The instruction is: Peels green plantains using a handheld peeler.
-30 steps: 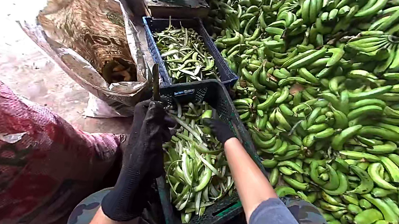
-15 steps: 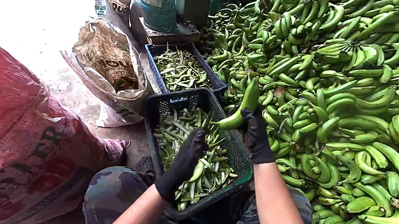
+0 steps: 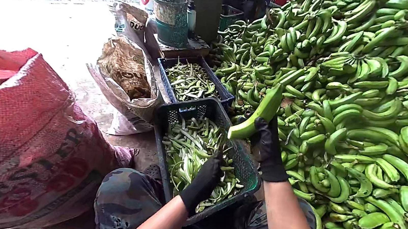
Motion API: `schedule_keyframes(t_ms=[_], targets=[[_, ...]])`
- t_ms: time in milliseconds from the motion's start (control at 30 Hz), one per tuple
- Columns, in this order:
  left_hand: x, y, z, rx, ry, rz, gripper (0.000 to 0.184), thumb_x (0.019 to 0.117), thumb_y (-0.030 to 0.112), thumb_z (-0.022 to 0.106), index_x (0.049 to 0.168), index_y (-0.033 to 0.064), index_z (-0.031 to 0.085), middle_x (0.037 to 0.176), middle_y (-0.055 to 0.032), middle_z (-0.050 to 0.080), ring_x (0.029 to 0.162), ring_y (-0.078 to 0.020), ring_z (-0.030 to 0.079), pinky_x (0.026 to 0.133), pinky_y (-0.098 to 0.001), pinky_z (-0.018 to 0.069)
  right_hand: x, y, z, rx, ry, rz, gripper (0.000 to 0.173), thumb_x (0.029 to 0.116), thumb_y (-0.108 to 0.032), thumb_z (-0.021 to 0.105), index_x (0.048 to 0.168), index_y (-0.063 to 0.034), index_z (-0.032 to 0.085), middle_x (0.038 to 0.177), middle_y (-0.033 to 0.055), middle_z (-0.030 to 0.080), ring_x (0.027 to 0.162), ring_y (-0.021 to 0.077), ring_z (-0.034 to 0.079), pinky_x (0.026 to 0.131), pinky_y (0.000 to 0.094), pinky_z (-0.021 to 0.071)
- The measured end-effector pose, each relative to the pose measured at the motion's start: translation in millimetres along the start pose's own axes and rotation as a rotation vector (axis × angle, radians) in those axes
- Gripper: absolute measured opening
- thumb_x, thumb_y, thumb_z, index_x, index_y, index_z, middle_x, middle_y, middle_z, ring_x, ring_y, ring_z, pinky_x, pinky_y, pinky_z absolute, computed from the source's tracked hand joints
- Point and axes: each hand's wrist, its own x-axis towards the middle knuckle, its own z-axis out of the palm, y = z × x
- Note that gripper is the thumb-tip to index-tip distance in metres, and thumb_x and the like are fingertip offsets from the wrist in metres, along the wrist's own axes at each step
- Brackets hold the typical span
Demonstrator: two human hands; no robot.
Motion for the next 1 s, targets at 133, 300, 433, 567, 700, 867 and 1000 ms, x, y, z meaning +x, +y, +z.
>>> schedule_keyframes(t_ms=[133, 300, 433, 567, 700, 867, 1000], targets=[[-5.5, 16.5, -24.9, 0.033, 0.005, 0.171, 0.046, 0.1095, 0.044, 0.036, 0.137, 0.0102, 0.051, 0.098, -0.0036, 0.061, 0.074, -0.0111, 0.060, 0.065, -0.0307, 0.0539, 13.7, 10.7, -13.2, 0.190, -0.015, 0.135, 0.046, 0.0986, -0.049, 0.054, 0.134, -0.0207, 0.049, 0.099, 0.0026, 0.066, 0.082, 0.0161, 0.068, 0.072, 0.0367, 0.0605], [-16.1, 68.0, -55.3, 0.595, 0.012, 0.589, 0.052, 0.1022, 0.061, 0.045, 0.130, 0.0220, 0.066, 0.105, 0.0012, 0.070, 0.093, -0.0106, 0.067, 0.085, -0.0413, 0.0571, 14.3, 23.4, -13.4, 0.029, -0.017, 0.196, 0.049, 0.1063, -0.057, 0.031, 0.123, -0.0206, 0.059, 0.089, -0.0012, 0.067, 0.071, 0.0095, 0.065, 0.062, 0.0307, 0.0585], [-2.5, 64.3, -61.5, 0.820, 0.043, 0.699, 0.048, 0.1017, 0.058, 0.048, 0.128, 0.0223, 0.067, 0.096, -0.0026, 0.067, 0.085, -0.0181, 0.067, 0.074, -0.0447, 0.0568, 7.5, 30.4, 3.0, 0.056, -0.008, 0.225, 0.049, 0.1078, -0.055, 0.027, 0.116, -0.0198, 0.060, 0.084, -0.0019, 0.067, 0.068, 0.0079, 0.065, 0.060, 0.0293, 0.0582], [19.0, 65.3, -77.3, 0.779, 0.287, 0.682, 0.043, 0.0978, 0.043, 0.065, 0.131, 0.0156, 0.066, 0.101, -0.0142, 0.068, 0.087, -0.0318, 0.068, 0.073, -0.0547, 0.0565, -12.8, 65.5, 13.5, 0.028, -0.140, 0.248, 0.064, 0.0968, -0.073, 0.039, 0.122, -0.0176, 0.058, 0.090, -0.0012, 0.067, 0.077, 0.0101, 0.066, 0.067, 0.0334, 0.0587], [25.7, 93.6, -118.0, 0.608, 0.547, 0.491, 0.048, 0.1030, 0.043, 0.055, 0.137, 0.0101, 0.059, 0.120, -0.0191, 0.067, 0.109, -0.0365, 0.065, 0.093, -0.0620, 0.0502, -44.5, 78.1, 27.8, 0.109, -0.225, 0.424, 0.082, 0.0880, -0.080, 0.048, 0.118, -0.0047, 0.055, 0.081, 0.0076, 0.067, 0.063, 0.0178, 0.065, 0.056, 0.0353, 0.0590], [-2.9, 75.6, -96.2, 0.482, 0.142, 0.628, 0.034, 0.1031, 0.039, 0.058, 0.127, 0.0164, 0.067, 0.099, -0.0028, 0.070, 0.082, -0.0134, 0.067, 0.076, -0.0405, 0.0588, -18.7, 71.6, 1.2, 0.030, -0.028, 0.322, 0.062, 0.0987, -0.070, 0.039, 0.119, -0.0144, 0.058, 0.083, 0.0042, 0.068, 0.066, 0.0160, 0.066, 0.059, 0.0362, 0.0597], [-1.5, 40.8, -68.7, 0.511, -0.123, 0.685, 0.039, 0.1025, 0.047, 0.055, 0.126, 0.0185, 0.068, 0.101, 0.0020, 0.070, 0.089, -0.0078, 0.067, 0.081, -0.0348, 0.0586, -6.4, 49.9, -2.0, 0.049, 0.054, 0.243, 0.049, 0.1062, -0.059, 0.029, 0.114, -0.0215, 0.061, 0.084, -0.0030, 0.067, 0.070, 0.0073, 0.066, 0.061, 0.0289, 0.0587]])
